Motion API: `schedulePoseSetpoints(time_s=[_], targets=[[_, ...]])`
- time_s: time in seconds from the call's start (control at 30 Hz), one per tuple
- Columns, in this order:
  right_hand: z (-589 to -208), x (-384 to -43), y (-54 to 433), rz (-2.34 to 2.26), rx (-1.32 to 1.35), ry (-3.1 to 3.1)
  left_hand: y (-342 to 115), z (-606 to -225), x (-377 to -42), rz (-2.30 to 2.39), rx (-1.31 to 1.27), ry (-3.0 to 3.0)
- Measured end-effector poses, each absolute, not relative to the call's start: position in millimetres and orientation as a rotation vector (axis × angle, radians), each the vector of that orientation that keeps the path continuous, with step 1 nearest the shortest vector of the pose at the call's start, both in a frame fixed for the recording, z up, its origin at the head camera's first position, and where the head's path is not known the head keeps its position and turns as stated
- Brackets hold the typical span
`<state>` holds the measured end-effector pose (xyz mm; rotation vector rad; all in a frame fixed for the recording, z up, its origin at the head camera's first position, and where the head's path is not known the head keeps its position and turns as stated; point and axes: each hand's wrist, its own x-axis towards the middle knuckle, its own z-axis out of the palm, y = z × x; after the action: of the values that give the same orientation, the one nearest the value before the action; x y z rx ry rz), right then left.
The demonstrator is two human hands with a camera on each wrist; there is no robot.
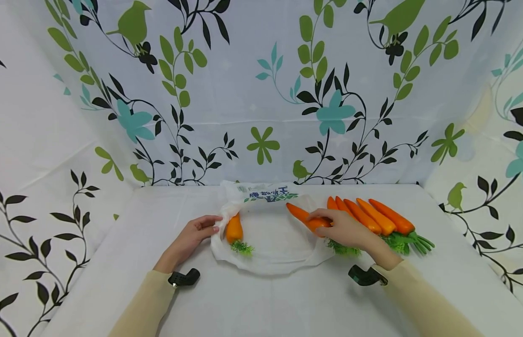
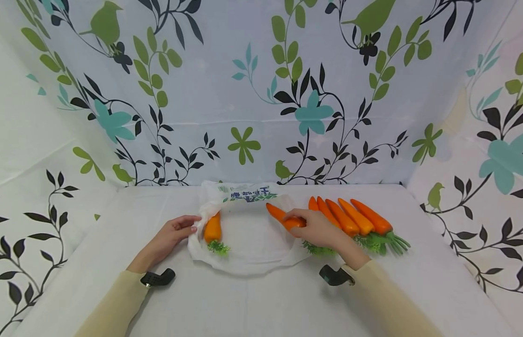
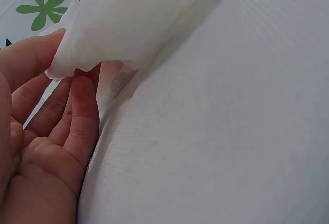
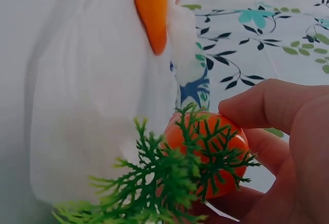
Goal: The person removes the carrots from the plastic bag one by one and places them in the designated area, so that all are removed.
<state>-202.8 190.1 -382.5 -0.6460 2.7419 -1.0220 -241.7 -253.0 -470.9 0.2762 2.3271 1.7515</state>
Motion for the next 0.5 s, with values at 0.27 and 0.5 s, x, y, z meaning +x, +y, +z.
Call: schedulePoseSetpoints(time_s=[0.27, 0.5], targets=[[-381.3, -196.6, 219.4, -1.03, -0.618, 2.787, -253.2, -469.3, -241.4, 1.742, 0.284, 2.326], [-380.8, -188.2, 243.2, -1.045, -0.576, 2.796, -252.8, -469.5, -241.0, 1.754, 0.286, 2.313]])
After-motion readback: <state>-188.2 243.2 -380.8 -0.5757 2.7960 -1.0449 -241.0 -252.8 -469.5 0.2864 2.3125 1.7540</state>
